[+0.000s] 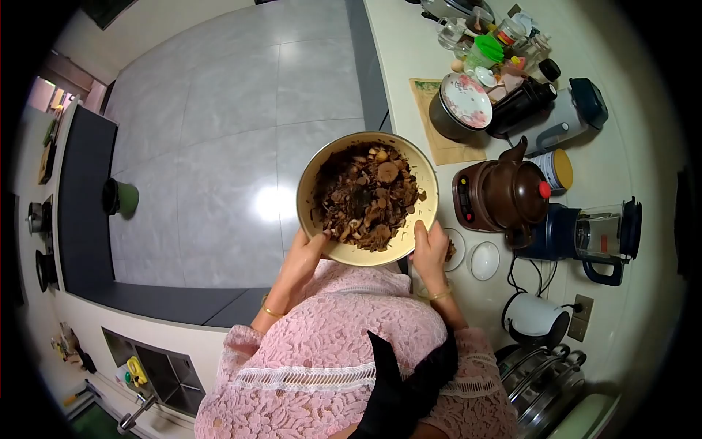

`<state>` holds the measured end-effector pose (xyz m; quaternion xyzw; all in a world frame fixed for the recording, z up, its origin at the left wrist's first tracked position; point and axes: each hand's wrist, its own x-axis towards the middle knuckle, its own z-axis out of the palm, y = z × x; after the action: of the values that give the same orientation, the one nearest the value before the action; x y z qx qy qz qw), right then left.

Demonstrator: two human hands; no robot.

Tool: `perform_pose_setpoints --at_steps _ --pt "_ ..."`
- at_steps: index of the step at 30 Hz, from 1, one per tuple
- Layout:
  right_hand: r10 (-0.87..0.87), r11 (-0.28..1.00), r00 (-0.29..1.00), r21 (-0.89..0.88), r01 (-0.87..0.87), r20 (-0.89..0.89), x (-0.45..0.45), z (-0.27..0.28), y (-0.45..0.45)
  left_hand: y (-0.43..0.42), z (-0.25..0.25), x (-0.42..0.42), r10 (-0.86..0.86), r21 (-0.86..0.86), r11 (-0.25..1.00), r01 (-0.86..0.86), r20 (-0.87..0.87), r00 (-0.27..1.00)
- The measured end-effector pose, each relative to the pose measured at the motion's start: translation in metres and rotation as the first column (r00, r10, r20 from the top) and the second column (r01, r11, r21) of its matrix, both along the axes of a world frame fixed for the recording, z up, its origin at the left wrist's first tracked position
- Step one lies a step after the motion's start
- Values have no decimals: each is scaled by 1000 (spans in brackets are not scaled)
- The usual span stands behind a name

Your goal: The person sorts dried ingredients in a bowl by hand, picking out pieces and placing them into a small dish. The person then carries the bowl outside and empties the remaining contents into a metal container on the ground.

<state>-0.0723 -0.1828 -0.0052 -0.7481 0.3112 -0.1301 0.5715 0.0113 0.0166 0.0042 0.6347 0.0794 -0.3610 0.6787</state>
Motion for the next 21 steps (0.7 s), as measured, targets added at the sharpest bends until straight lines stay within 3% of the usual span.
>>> perform_pose_setpoints --at_steps 2,3,6,7,10,13,17,19,21 --pt "25 964 970 -262 41 243 2 4 2 1 2 -3 26 -48 999 -20 117 993" --pt "22 964 970 -262 44 242 2 -4 0 -1 5 -1 23 -49 999 -18 116 993" --pt "19 988 999 -152 -25 -43 10 -22 -5 -7 6 11 -6 -8 1000 5 -83 997" --pt "24 988 999 -153 -30 -40 8 -24 -5 -8 5 8 17 -16 1000 -19 -115 993" --pt "17 998 999 -54 -19 -35 4 -26 -4 -2 -8 -5 -110 -26 993 116 177 978" --pt "18 997 1000 -76 -19 -12 2 -10 -1 -2 -9 -3 -106 36 994 104 66 992" --pt "24 984 1000 -179 -22 10 1 -7 -1 -3 -14 2 -2 -1 1000 2 110 994" --pt "19 988 1000 -153 -21 -13 10 -20 -5 -12 1 9 30 18 999 -28 -106 994" --pt "12 990 999 -138 -17 -32 11 -23 -7 -14 2 6 55 -28 998 -59 -140 989"
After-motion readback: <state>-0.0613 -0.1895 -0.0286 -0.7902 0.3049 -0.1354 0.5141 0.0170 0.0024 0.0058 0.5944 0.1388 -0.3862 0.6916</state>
